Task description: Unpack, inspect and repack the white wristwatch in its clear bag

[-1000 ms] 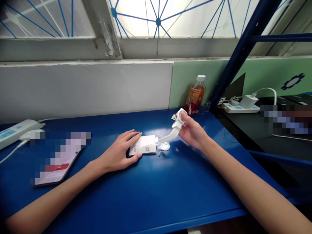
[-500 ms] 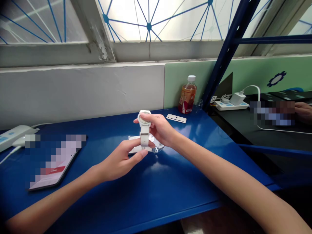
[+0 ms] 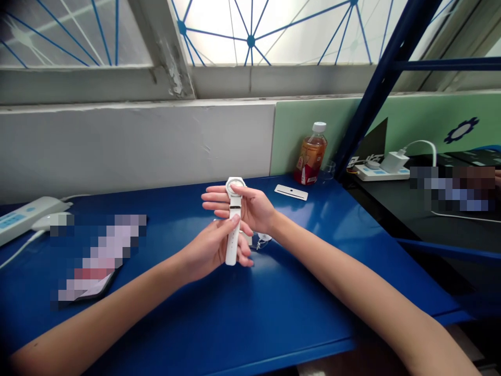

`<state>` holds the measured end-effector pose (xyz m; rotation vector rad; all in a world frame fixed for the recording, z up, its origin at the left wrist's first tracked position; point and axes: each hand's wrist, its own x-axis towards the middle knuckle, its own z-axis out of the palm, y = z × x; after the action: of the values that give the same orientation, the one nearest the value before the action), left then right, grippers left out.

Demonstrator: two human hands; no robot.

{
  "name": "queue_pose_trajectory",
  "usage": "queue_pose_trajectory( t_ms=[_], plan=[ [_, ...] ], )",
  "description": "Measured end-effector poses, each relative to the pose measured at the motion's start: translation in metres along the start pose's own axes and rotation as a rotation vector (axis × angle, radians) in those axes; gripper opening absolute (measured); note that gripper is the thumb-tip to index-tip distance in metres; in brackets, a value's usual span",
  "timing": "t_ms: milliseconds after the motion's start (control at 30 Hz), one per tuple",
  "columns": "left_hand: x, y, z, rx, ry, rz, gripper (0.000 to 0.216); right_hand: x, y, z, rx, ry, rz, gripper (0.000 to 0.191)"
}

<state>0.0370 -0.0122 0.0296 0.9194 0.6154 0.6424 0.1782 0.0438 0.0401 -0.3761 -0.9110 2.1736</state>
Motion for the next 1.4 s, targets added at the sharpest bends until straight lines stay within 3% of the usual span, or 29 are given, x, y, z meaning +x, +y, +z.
queue_pose_trajectory(
  t_ms=[233,567,967,1400],
  plan=[
    [0.000,-0.005,0.006,-0.142,-0.038,-0.062,0.039,-0.004,0.001,-0.013,-0.015,-0.027,0.043,0.048],
    [0.002,-0.006,0.006,-0.192,-0.010,-0.032,0.031,-0.007,-0.008,-0.009,-0.033,-0.062,0.033,0.069],
    [0.001,-0.003,0.010,-0.225,-0.019,-0.068,0.035,-0.008,-0.008,-0.001,-0.068,-0.078,0.046,0.068],
    [0.003,0.001,0.012,-0.199,0.072,-0.108,0.040,-0.007,-0.009,-0.005,-0.059,-0.120,0.053,0.069]
  ],
)
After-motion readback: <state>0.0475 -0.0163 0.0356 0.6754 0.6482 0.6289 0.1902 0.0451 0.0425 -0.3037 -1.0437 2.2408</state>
